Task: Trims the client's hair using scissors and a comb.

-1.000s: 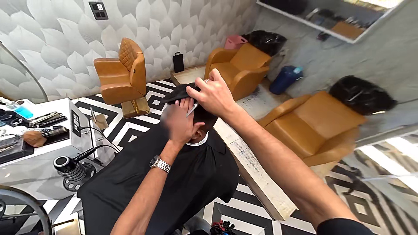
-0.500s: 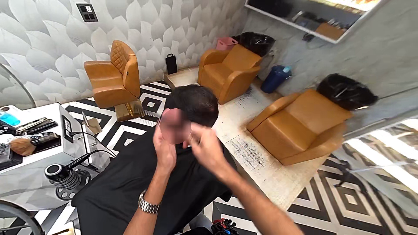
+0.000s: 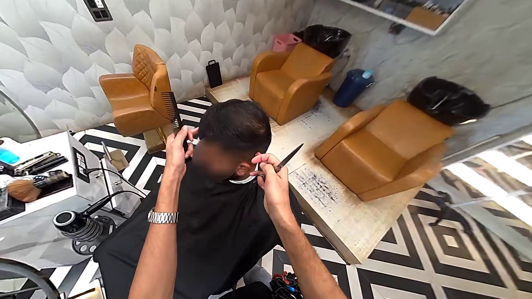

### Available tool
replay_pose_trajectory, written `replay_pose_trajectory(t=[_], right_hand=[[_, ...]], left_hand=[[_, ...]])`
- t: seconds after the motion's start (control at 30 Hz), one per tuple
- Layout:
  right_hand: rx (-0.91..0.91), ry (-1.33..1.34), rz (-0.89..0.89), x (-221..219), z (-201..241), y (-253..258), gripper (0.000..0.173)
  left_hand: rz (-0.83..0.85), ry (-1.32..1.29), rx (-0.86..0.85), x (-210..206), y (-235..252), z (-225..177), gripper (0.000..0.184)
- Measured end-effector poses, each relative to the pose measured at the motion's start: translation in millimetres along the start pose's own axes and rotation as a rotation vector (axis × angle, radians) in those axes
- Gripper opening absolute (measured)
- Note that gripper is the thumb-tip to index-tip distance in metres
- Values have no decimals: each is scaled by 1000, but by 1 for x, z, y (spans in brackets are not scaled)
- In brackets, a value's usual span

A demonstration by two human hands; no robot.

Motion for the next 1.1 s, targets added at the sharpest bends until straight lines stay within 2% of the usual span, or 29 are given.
replay_pose_trajectory(t=[0.43,0.6,0.63,0.67,0.73,0.77,0.87,1.0,1.1], right_hand=[[13,-9,14,3,7,40,30],[-10,26,29,18,3,43,31],[-28,57,20,25,1,43,31],[-56,94,4,33,-2,43,31],[-170,230,-73,52,-13,45,27],[-260,319,-130,62,-20,48,23],[-474,471,-202,89,-33,56,20],[-395,370,-148,98,-27,55,32],[-181,-29,-46,98,-11,56,40]], left_hand=[[39,99,-44,2,1,-4,39],[-108,110,-38,12,-2,-15,75],[-140,83,-27,15,-4,-18,76],[-144,58,-39,19,-7,-21,67],[-42,65,-142,26,-17,-25,36],[6,93,-196,27,-28,-27,28],[74,225,-343,19,-63,-32,20],[187,540,-521,4,-89,-18,26],[343,763,-658,-7,-93,-8,33]])
Point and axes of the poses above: each hand's wrist, its own y-axis towards the middle knuckle, its own x-axis out of the back of the hand, z = x × y, the point moved 3 cm from there along y, towards the middle knuckle, and after that the axes turned 11 degrees about -x, right-handed, at the moved point
